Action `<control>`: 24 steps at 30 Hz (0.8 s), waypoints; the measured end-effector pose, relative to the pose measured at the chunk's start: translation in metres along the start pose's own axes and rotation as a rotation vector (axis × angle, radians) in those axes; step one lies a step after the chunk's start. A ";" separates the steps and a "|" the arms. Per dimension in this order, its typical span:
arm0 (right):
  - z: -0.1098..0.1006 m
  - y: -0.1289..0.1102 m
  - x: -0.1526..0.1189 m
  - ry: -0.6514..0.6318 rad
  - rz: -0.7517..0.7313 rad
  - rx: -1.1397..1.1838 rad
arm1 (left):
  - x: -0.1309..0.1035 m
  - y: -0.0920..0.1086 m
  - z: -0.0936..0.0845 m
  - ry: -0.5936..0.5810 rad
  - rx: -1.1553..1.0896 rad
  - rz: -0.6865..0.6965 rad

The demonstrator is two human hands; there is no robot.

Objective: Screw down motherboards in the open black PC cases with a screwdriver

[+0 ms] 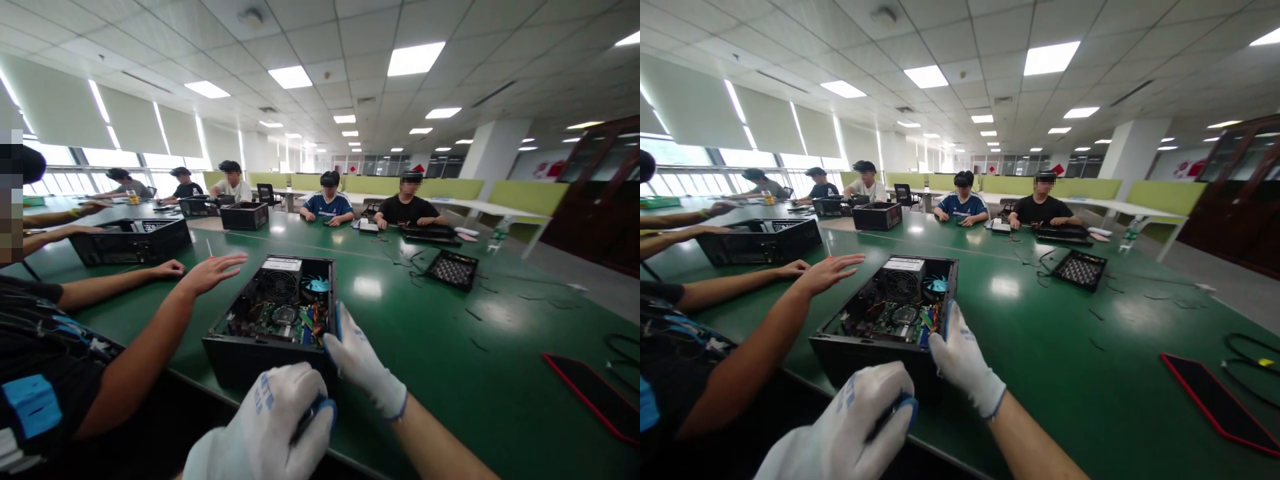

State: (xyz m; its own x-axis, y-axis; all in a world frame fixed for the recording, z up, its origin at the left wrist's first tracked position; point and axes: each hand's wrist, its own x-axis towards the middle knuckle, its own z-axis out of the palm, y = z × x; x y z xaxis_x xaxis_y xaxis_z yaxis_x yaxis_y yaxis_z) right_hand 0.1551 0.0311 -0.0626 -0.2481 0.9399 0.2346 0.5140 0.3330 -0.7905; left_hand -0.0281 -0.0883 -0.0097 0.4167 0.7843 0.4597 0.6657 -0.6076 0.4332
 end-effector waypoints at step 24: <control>-0.015 0.106 -0.008 0.139 0.142 -0.037 | -0.011 -0.114 0.124 0.020 0.175 -0.340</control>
State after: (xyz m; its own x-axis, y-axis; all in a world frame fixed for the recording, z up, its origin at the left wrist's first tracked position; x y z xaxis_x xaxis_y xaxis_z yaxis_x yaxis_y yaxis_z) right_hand 0.2233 0.0603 -0.1398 -0.0564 0.9782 0.1996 0.5659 0.1961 -0.8008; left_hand -0.0316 -0.0123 -0.1602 0.1425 0.9337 0.3284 0.8602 -0.2809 0.4257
